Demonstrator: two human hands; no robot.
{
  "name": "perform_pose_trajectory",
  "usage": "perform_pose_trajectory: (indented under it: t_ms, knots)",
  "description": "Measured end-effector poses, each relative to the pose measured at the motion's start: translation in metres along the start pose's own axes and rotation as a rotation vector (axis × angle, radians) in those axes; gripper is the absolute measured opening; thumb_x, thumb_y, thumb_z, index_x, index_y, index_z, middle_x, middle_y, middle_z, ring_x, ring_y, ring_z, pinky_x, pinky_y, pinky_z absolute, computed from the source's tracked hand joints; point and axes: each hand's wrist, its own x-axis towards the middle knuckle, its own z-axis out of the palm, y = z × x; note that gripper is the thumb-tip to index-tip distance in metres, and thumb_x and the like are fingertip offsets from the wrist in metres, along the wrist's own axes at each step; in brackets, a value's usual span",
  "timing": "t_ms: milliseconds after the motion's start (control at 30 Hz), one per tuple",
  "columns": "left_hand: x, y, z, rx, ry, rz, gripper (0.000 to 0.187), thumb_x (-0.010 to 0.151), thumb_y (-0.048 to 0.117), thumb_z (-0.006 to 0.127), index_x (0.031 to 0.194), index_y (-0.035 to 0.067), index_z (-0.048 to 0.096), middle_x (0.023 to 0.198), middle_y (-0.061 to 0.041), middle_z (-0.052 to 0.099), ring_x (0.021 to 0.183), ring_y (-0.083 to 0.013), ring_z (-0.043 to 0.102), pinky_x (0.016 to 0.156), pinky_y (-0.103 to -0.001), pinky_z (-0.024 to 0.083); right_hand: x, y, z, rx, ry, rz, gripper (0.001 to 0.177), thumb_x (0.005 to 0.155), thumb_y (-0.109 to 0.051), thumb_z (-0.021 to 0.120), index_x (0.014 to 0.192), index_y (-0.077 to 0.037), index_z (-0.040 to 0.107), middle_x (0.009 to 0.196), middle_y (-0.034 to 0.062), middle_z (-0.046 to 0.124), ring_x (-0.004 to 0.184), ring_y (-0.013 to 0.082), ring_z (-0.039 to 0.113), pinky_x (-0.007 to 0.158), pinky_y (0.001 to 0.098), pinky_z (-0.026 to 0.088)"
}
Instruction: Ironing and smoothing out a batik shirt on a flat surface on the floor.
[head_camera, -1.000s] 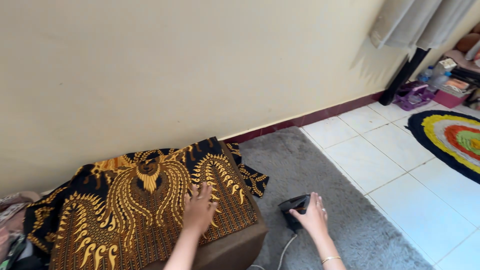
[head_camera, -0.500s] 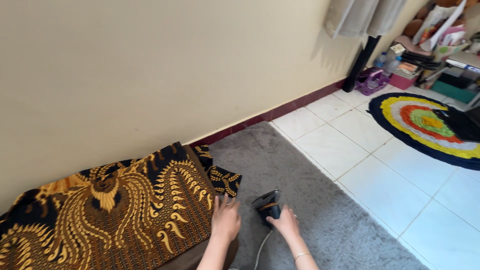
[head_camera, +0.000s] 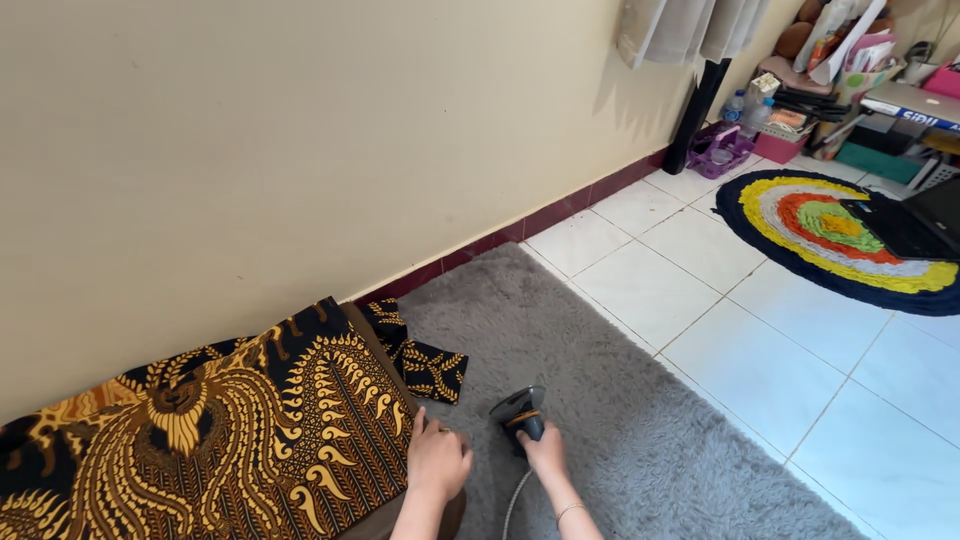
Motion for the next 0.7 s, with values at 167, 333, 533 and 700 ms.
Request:
perform_pose_trajectory:
  t_ms: [167,333,533,700]
  knots:
    - [0.002,-0.002,0.007,0.062,-0.003,0.029,0.026,0.095,0.033,0.062,0.098,0.013,0.078,0.101,-0.007,0.074,0.118,-0.0238,0.057,0.127,-0.048,0.012,0.01,0.023,0.025,0.086,-0.055,-0.165,0.039,0.074,-0.018,0.082,0.106,-0.001,0.068,0.09,0.0217,0.076,0.089,0.0358,0.075,0.078,0.044,0.056]
    - [0.004,-0.004,0.015,0.008,0.079,0.002,0.047,0.09,0.031,0.066,0.129,0.007,0.06,0.131,-0.01,0.063,0.138,-0.0243,0.044,0.126,-0.048,0.009,-0.018,-0.027,-0.001,0.181,-0.017,-0.131,0.029,0.075,-0.017,0.082,0.094,0.002,0.07,0.075,0.0192,0.074,0.072,0.0249,0.071,0.069,0.0405,0.054]
    - [0.003,-0.006,0.013,-0.076,0.143,-0.012,0.072,0.091,0.03,0.065,0.152,0.004,0.036,0.16,-0.009,0.037,0.155,-0.0255,0.017,0.127,-0.047,0.006,-0.034,-0.076,-0.022,0.238,0.009,-0.169,0.028,0.075,-0.021,0.085,0.081,0.004,0.072,0.063,0.0126,0.072,0.06,0.0169,0.064,0.059,0.0367,0.052]
    - [-0.001,-0.016,0.005,-0.176,0.273,-0.006,0.072,0.094,0.034,0.06,0.154,0.007,0.032,0.166,-0.01,0.023,0.155,-0.0282,0.01,0.125,-0.049,0.007,-0.05,-0.14,-0.048,0.209,0.081,-0.311,0.03,0.076,-0.029,0.085,0.084,-0.001,0.077,0.063,0.0101,0.072,0.056,0.0165,0.071,0.054,0.0358,0.053]
